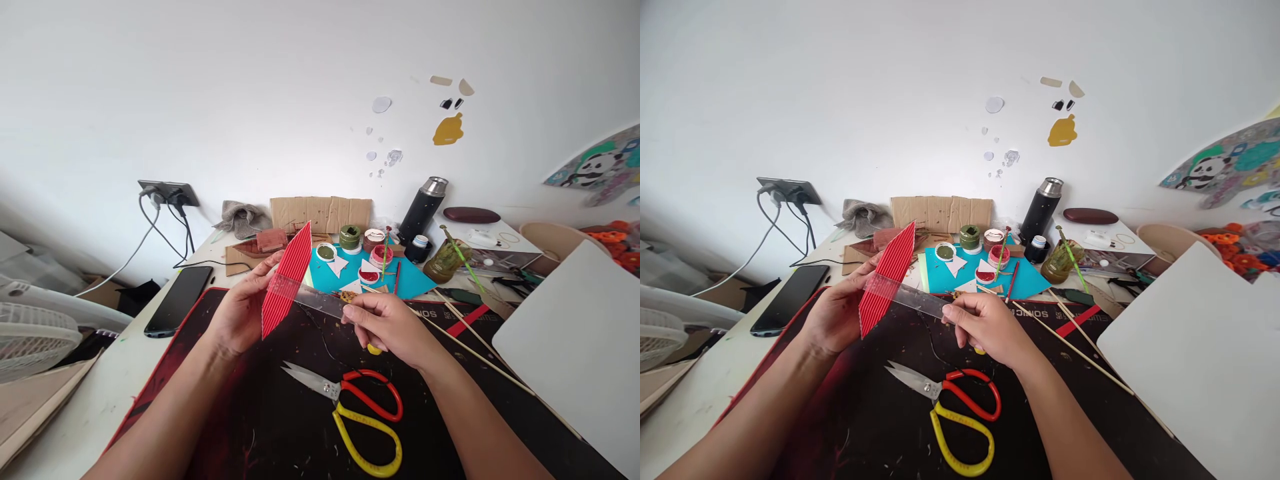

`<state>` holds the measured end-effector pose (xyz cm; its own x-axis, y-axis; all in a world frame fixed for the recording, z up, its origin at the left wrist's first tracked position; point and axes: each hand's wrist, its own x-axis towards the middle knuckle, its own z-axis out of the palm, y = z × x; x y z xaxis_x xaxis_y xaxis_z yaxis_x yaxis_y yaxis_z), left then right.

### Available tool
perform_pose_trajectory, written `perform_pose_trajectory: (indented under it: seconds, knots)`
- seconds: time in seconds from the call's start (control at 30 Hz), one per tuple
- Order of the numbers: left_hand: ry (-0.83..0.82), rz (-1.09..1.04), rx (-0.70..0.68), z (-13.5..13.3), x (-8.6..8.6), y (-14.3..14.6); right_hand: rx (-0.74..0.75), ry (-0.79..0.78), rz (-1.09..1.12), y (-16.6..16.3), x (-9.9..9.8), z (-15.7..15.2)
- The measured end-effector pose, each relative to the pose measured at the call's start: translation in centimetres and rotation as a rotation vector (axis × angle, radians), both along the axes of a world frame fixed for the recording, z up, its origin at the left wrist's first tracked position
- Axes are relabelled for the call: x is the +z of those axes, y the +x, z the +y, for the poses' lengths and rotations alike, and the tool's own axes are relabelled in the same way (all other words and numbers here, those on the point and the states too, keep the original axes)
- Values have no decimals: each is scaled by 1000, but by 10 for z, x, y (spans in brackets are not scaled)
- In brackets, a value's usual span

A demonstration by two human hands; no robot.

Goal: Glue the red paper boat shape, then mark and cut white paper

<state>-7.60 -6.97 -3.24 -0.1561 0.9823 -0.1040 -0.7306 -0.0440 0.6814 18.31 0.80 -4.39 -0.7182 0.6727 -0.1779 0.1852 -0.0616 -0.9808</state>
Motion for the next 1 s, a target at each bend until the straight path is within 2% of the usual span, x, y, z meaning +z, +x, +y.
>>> perform_pose_trajectory:
  seconds: [1.0]
  knots:
    - [-42, 26, 12, 0, -4, -1, -21, -11, -27, 0, 4, -1]
